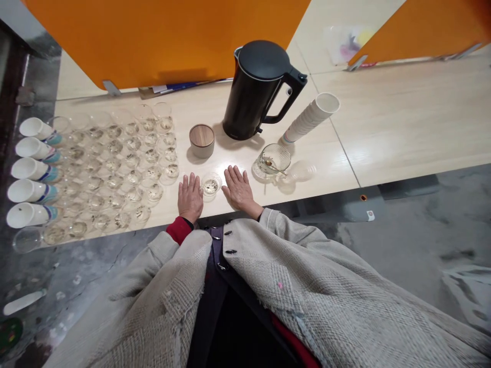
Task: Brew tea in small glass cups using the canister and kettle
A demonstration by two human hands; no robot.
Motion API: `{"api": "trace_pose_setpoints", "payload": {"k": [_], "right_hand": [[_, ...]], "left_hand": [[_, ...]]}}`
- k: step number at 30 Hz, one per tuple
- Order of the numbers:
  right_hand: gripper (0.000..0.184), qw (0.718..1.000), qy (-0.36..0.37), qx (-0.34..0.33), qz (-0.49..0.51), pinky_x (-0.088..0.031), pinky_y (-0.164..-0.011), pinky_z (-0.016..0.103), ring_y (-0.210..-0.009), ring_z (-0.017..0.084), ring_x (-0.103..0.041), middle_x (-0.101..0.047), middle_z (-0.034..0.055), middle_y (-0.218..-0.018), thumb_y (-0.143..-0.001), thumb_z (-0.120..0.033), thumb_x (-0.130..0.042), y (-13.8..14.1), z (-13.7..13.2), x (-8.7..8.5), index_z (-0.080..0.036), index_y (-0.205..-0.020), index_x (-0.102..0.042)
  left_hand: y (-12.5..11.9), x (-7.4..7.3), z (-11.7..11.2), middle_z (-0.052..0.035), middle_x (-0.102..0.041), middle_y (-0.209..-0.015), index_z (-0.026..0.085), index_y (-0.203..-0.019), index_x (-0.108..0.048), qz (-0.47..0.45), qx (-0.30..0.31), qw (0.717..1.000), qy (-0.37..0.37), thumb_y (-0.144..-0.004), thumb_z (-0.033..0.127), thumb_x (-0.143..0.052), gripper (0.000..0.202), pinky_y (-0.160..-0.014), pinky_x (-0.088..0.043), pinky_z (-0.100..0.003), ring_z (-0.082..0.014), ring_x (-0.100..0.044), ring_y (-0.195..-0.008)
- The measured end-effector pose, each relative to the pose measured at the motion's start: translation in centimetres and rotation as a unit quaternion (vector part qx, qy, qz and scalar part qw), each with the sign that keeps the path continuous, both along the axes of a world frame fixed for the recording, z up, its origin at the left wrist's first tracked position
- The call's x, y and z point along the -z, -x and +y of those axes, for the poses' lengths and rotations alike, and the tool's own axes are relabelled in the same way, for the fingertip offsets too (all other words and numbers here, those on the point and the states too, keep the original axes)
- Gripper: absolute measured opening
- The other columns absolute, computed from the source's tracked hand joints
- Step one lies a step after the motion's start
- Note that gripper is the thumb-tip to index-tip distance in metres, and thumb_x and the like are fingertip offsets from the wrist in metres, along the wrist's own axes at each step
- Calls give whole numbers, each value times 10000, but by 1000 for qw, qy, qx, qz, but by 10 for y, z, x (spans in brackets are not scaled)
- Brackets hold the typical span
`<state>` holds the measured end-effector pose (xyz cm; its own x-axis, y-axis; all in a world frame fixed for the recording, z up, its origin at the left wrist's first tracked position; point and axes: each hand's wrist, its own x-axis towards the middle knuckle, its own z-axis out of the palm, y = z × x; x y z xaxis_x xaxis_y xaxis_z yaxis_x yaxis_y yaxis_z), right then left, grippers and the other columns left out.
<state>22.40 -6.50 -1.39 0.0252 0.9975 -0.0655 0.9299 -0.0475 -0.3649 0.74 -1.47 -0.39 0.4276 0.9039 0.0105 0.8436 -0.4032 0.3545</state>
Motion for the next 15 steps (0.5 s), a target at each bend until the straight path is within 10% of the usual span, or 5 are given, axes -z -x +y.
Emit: {"api": "trace_pose_setpoints", "payload": {"k": [15], "right_hand": [[700, 1000, 11, -3, -1, -3, -1372, 599, -1709, 324, -91, -159, 162, -1812, -1091, -400, -380, 1, 0, -7, -77, -1704, -282]], "left_hand": [[-1, -3, -1, -149, -324, -1765, 114, -1639, -449, 15, 1, 1000, 5, -1081, 286, -351, 591, -1366, -196, -596, -323, -167, -1691]]}}
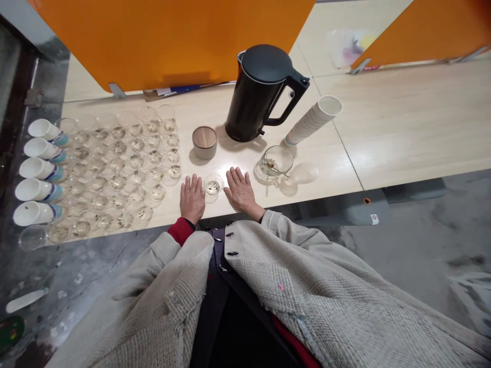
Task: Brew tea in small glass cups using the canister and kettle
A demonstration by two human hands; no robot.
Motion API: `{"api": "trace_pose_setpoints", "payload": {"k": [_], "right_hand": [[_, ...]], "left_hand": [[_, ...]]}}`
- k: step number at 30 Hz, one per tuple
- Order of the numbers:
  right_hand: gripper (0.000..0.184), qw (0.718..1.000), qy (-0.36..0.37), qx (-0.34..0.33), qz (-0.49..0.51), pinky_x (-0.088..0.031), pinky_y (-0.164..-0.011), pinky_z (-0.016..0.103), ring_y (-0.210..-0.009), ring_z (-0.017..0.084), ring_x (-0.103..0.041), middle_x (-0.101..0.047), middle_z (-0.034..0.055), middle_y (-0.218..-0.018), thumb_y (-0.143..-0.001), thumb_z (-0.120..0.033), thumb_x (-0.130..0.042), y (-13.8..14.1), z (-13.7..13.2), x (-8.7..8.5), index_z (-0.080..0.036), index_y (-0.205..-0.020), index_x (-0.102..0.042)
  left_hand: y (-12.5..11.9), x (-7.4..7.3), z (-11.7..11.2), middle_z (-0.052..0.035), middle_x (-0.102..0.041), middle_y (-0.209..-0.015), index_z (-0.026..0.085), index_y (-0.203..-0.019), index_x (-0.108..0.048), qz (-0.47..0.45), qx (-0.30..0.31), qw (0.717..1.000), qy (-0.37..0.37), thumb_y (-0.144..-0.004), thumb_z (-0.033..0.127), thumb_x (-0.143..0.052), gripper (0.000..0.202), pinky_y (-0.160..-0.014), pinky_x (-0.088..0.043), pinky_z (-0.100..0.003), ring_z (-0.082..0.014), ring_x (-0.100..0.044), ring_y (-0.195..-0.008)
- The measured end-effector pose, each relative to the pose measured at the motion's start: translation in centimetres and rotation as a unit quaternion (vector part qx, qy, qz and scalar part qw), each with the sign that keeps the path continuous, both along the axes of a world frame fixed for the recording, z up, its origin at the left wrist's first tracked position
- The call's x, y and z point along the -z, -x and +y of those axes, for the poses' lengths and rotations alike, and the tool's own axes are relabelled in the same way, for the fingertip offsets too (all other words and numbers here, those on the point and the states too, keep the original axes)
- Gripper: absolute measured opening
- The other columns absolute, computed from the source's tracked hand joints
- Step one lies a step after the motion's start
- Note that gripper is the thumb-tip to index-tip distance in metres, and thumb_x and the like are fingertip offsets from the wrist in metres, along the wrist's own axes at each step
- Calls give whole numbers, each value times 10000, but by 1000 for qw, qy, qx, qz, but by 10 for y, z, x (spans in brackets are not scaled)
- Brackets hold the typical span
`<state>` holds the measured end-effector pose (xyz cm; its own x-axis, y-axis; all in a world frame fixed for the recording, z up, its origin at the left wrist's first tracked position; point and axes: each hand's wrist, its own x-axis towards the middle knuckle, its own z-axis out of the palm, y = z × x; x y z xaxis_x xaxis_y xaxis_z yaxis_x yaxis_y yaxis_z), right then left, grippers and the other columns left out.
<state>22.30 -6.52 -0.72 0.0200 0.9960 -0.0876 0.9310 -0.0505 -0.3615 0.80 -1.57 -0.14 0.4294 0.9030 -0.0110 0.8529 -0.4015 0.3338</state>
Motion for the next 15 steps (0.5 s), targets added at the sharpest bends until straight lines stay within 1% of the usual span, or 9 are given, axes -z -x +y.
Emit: {"api": "trace_pose_setpoints", "payload": {"k": [6, 11, 15], "right_hand": [[695, 1000, 2, 1, -12, -6, -1375, 587, -1707, 327, -101, -159, 153, -1813, -1098, -406, -380, 0, -1, -1, -78, -1703, -291], [695, 1000, -6, -4, -21, -9, -1376, 577, -1709, 317, -94, -154, 135, -1819, -1105, -422, -353, -2, 0, 7, -92, -1712, -272], [696, 999, -23, -2, -23, -17, -1375, 583, -1708, 313, -108, -178, 134, -1816, -1107, -444, -329, -3, -1, 14, -100, -1710, -284]], "left_hand": [[0, 0, 0, -143, -328, -1765, 102, -1635, -452, 7, 2, 1000, -4, -1090, 299, -350, 588, -1368, -196, -580, -343, -186, -1684], [0, 2, 0, -146, -320, -1768, 99, -1637, -446, 14, 6, 1000, -9, -1093, 295, -335, 588, -1365, -203, -595, -337, -176, -1688], [0, 2, 1, -142, -322, -1768, 103, -1642, -441, 20, 6, 1000, -5, -1093, 300, -346, 590, -1366, -201, -595, -348, -187, -1684]]}}
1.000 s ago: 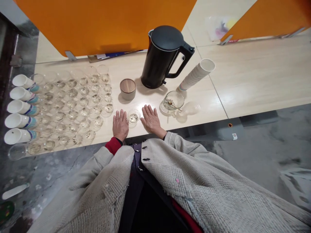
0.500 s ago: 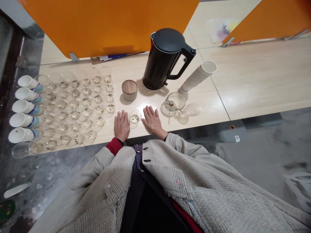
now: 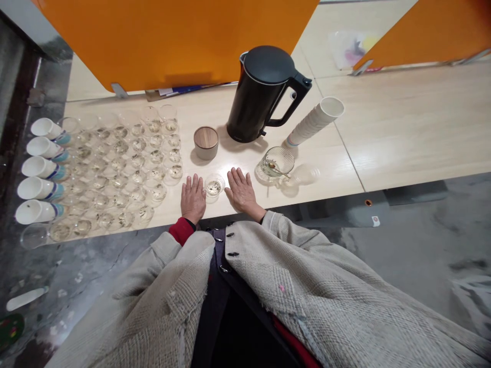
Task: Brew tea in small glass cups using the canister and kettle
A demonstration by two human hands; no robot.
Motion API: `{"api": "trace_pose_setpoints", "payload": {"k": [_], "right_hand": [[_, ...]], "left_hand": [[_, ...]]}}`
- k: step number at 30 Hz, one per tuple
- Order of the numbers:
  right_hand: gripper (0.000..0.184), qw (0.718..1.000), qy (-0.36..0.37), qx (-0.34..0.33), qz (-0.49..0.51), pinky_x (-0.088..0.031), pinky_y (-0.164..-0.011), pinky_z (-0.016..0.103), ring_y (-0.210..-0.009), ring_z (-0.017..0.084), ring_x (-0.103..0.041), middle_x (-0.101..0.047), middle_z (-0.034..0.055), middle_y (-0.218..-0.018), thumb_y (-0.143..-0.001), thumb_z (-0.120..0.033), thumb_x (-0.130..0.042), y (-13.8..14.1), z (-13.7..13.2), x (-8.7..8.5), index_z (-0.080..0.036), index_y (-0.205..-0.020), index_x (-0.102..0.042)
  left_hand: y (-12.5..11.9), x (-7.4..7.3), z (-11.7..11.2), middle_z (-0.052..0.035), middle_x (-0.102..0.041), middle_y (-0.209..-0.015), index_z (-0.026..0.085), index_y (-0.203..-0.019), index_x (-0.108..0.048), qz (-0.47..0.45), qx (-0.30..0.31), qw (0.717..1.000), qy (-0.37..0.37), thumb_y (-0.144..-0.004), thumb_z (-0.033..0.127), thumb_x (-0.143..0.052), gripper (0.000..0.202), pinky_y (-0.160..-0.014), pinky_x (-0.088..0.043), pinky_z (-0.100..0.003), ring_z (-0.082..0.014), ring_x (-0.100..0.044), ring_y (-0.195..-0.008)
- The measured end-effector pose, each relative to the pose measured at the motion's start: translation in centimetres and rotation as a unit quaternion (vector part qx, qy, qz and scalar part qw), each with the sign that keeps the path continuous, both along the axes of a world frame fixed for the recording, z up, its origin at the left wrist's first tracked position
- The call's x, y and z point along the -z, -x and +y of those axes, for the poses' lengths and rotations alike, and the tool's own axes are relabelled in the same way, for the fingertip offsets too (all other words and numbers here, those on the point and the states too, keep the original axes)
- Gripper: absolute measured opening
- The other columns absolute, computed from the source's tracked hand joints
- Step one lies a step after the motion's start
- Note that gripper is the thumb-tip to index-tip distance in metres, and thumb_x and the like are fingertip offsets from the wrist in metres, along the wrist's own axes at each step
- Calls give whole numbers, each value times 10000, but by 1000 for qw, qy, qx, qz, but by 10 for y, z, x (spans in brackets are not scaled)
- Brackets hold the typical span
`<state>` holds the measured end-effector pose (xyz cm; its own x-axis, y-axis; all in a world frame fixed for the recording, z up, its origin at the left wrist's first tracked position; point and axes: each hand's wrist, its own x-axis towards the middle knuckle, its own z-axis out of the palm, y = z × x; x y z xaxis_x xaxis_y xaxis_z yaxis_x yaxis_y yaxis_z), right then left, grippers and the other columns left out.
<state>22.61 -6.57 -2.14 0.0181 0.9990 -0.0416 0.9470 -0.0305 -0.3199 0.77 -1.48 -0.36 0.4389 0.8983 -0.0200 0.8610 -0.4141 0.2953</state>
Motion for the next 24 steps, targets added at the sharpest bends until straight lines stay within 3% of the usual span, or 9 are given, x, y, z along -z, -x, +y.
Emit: {"api": "trace_pose_setpoints", "payload": {"k": [15, 24], "right_hand": [[699, 1000, -16, 0, 7, -9, -1373, 584, -1709, 309, -104, -179, 141, -1814, -1102, -444, -354, -1, 1, 6, -105, -1709, -290], [690, 1000, -4, 4, 5, -27, -1379, 572, -1710, 299, -104, -183, 134, -1814, -1101, -429, -374, 1, 2, -1, -103, -1705, -301]], "left_hand": [[-1, -2, 0, -138, -319, -1769, 109, -1635, -457, -4, -3, 1000, 2, -1088, 280, -379, 578, -1368, -201, -585, -349, -197, -1681], [-1, -1, 1, -158, -314, -1766, 92, -1635, -454, -14, -9, 1000, 8, -1078, 267, -401, 586, -1374, -176, -586, -350, -187, -1683]]}}
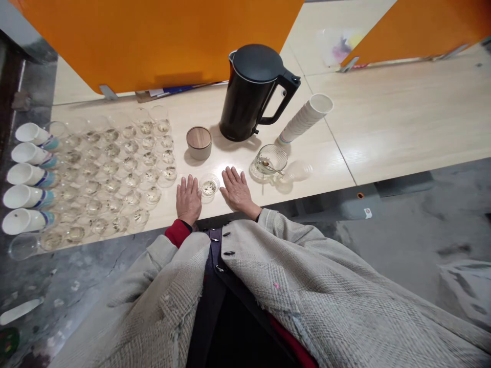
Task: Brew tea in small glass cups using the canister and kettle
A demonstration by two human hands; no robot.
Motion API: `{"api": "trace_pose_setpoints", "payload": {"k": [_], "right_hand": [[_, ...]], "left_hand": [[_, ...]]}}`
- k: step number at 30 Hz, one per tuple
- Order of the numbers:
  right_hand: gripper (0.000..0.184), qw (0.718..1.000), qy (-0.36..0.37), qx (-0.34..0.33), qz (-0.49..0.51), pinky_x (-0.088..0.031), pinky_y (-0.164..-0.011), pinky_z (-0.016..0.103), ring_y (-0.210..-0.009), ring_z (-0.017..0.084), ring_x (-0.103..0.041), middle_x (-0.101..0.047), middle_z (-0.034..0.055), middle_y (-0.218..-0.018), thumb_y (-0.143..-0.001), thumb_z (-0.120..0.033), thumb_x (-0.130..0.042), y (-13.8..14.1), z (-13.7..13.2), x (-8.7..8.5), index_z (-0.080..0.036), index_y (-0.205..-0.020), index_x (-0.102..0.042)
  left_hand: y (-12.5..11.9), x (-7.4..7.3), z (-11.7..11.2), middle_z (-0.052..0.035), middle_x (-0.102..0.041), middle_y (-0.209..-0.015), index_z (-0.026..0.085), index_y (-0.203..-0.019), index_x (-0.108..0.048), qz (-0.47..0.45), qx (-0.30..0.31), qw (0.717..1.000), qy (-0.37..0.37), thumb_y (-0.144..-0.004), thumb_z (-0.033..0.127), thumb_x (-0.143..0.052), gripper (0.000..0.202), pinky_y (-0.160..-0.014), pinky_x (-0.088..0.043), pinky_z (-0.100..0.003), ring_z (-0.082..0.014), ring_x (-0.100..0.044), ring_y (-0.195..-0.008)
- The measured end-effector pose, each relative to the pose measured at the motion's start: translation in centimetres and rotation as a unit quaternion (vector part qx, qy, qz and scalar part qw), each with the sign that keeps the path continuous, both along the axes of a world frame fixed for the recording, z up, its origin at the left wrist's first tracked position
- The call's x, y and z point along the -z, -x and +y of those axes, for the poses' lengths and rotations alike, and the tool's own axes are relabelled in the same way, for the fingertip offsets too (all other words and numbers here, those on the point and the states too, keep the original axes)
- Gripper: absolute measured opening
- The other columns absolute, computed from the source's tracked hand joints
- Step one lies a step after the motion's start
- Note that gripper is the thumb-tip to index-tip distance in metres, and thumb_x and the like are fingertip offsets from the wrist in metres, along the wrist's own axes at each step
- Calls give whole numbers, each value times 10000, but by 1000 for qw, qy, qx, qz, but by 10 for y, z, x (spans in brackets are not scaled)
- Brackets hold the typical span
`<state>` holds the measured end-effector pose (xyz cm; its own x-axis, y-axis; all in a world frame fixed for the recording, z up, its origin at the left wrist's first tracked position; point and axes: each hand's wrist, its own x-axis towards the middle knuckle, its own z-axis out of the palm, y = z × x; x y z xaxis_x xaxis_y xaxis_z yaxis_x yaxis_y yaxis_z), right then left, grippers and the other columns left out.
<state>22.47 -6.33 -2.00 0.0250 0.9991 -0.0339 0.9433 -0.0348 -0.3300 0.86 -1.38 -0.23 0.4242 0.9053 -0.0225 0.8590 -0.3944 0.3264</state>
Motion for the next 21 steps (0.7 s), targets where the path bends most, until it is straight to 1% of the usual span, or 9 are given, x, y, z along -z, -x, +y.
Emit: {"api": "trace_pose_setpoints", "payload": {"k": [6, 11, 15, 18, 21], "right_hand": [[700, 1000, 12, 3, -1, -17, -1379, 569, -1709, 306, -100, -170, 130, -1818, -1098, -428, -389, 0, 1, -2, -106, -1711, -286], [706, 1000, 1, 0, 5, 0, -1374, 580, -1710, 305, -96, -172, 132, -1818, -1100, -447, -377, -2, 2, 0, -121, -1717, -270], [705, 1000, 9, 1, -1, -5, -1375, 575, -1708, 315, -103, -171, 141, -1817, -1099, -437, -380, -1, 2, -5, -103, -1712, -278], [703, 1000, 16, 2, -7, -12, -1379, 563, -1708, 307, -105, -175, 129, -1818, -1099, -438, -381, 0, 3, -7, -111, -1713, -281], [702, 1000, 11, 2, -10, -10, -1380, 562, -1710, 296, -97, -175, 117, -1819, -1099, -450, -368, -1, 3, -5, -127, -1716, -277]], "left_hand": [[2, 2, 2, -145, -317, -1768, 119, -1633, -460, -30, -2, 1000, 3, -1070, 269, -402, 585, -1377, -156, -588, -324, -161, -1692], [2, 1, 3, -146, -297, -1777, 97, -1639, -444, -30, 3, 1000, 3, -1067, 268, -392, 599, -1372, -165, -596, -342, -159, -1691], [2, 2, 2, -141, -299, -1777, 101, -1640, -443, -33, 4, 999, -3, -1071, 276, -381, 598, -1372, -169, -593, -339, -160, -1692], [3, 3, 2, -136, -304, -1776, 118, -1644, -440, -34, 3, 999, -6, -1074, 283, -373, 597, -1373, -177, -592, -332, -158, -1693], [3, 3, 2, -140, -306, -1775, 125, -1646, -440, -34, 4, 999, -8, -1077, 293, -361, 598, -1370, -182, -605, -334, -155, -1693]]}}
